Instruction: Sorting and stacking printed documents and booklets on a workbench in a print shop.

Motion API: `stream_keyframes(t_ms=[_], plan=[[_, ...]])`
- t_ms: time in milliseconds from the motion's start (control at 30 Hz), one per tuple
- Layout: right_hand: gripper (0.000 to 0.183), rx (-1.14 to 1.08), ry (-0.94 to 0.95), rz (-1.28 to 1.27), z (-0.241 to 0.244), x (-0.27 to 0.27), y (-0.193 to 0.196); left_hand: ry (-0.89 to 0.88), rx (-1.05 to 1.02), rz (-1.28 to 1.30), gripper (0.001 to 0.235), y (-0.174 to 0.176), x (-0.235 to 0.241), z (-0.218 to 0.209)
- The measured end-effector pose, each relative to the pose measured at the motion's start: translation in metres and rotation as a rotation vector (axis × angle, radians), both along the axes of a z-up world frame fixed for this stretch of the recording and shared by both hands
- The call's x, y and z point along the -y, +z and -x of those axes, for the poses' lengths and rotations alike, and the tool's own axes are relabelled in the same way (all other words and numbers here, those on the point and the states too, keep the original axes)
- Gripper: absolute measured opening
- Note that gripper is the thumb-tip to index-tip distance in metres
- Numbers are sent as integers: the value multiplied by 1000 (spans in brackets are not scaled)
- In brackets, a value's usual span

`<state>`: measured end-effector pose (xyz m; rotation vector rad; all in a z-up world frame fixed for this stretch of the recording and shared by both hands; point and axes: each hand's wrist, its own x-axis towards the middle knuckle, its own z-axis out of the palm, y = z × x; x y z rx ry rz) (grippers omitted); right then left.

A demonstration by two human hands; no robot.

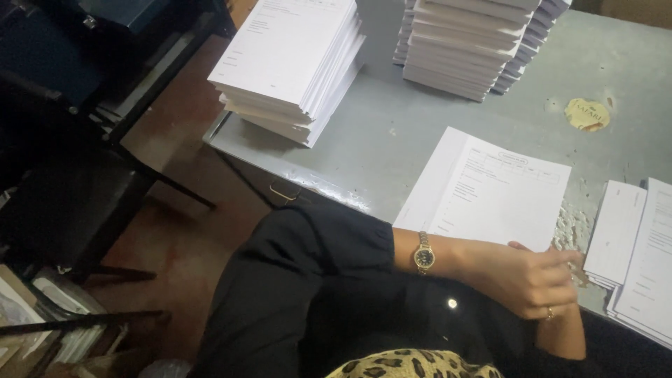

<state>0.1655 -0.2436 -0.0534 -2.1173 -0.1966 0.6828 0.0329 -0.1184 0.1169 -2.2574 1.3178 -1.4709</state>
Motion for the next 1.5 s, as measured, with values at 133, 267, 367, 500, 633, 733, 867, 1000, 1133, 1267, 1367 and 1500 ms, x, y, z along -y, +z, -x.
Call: stream_keyframes(t_ms=[133,267,367,500,633,733,867,1000,1133,1267,1367,1500], plan=[[52,-2,-15,-13,-19,37,-52,-36,3,6,35,-5,-2,0],[51,-11,-26,-20,-19,48,-61,-51,-3,3,33,0,-1,3],[50,-13,-23,-26,-23,50,-60,-78,-27,-15,27,2,-1,1],[49,-20,-54,-40,-1,7,-14,-98,-52,-23,21,9,-5,5],[47,-24,-47,-46,3,-6,-2,-58,9,-45,25,17,-9,9],[46,-27,-42,-50,4,-9,1,-80,-6,-58,21,16,-8,7],[45,-30,-48,-62,4,-10,2,-103,5,-34,31,10,-5,1],[44,-31,-60,-72,1,-6,3,-122,-118,-33,16,2,-5,-2],[43,-32,-113,-84,1,14,3,-547,-1432,949,12,-58,-19,-50],[48,-4,-185,-94,1,15,17,-127,-1003,1743,23,-122,-27,-67],[63,-9,-223,-15,8,8,30,-92,-924,1872,19,-181,-34,-76],[63,72,-167,-15,11,11,40,128,-903,1773,19,-171,-35,-64]])
